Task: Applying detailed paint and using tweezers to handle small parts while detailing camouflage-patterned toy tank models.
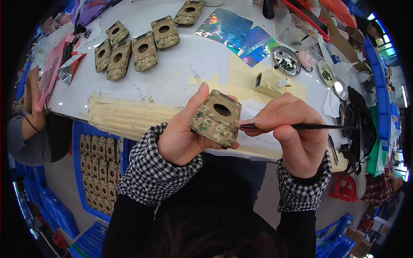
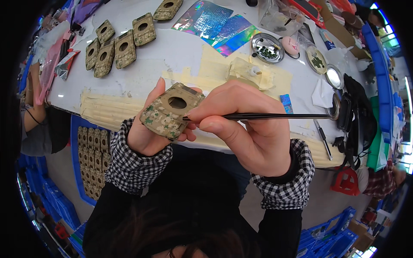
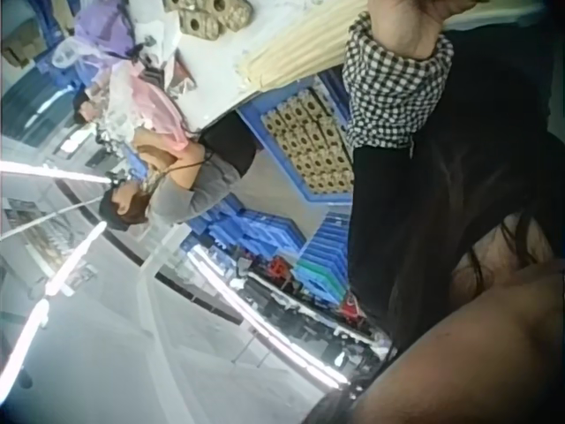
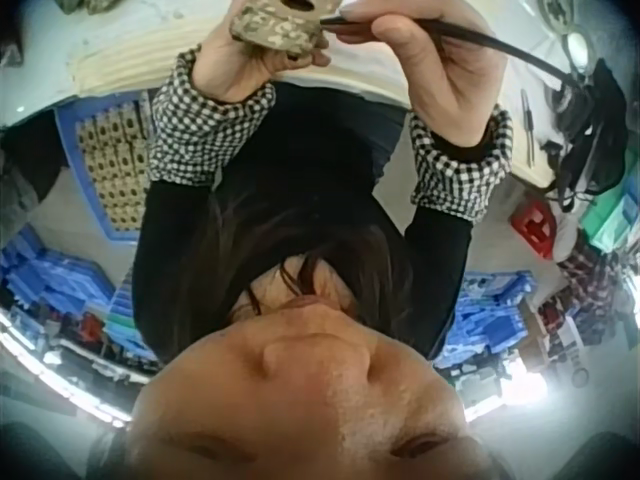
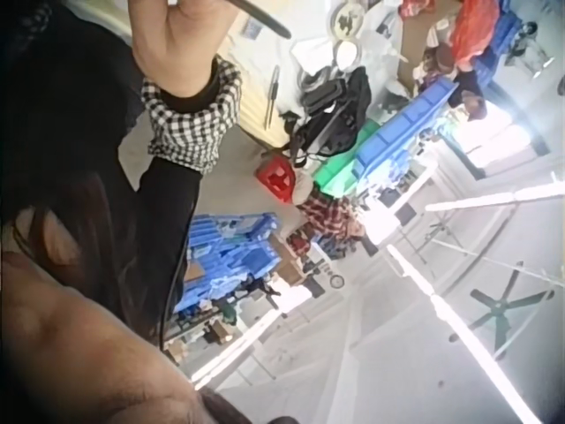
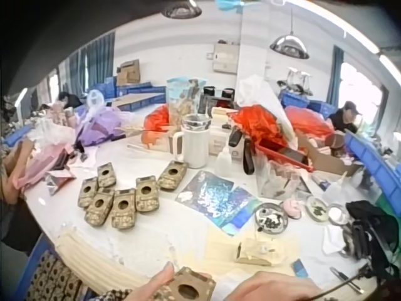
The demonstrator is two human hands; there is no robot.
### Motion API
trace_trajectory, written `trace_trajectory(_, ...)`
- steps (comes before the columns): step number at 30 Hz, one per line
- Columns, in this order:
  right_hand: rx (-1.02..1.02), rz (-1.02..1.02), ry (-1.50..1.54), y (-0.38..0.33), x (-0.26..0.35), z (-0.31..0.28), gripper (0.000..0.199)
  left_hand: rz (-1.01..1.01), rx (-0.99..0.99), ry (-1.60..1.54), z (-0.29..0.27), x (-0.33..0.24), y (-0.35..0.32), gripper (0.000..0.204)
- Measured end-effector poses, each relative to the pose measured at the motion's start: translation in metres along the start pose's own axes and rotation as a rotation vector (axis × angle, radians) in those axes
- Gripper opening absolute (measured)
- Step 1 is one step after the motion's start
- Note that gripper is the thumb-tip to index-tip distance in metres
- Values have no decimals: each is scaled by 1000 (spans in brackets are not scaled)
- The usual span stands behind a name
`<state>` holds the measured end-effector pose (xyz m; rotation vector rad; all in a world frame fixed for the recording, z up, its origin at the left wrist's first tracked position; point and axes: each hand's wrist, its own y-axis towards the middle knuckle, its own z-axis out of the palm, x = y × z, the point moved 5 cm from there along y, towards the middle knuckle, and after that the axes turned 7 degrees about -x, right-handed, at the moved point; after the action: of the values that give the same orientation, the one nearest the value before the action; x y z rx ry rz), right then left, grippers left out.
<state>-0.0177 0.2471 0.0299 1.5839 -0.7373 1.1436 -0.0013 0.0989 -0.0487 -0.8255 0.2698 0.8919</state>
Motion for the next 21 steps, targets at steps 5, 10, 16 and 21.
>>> trace_trajectory(5,12,-9,21,3,-2,2,13,-11,226,-71,-8,2,6,63)
trace_trajectory(10,28,-8,9,5,-2,3,13,-48,231,-96,-8,2,5,65)
trace_trajectory(16,39,-16,-13,6,-1,4,13,-62,246,-94,-9,2,6,65)
trace_trajectory(21,36,-14,-17,6,-1,5,13,-76,272,-120,-8,3,5,65)
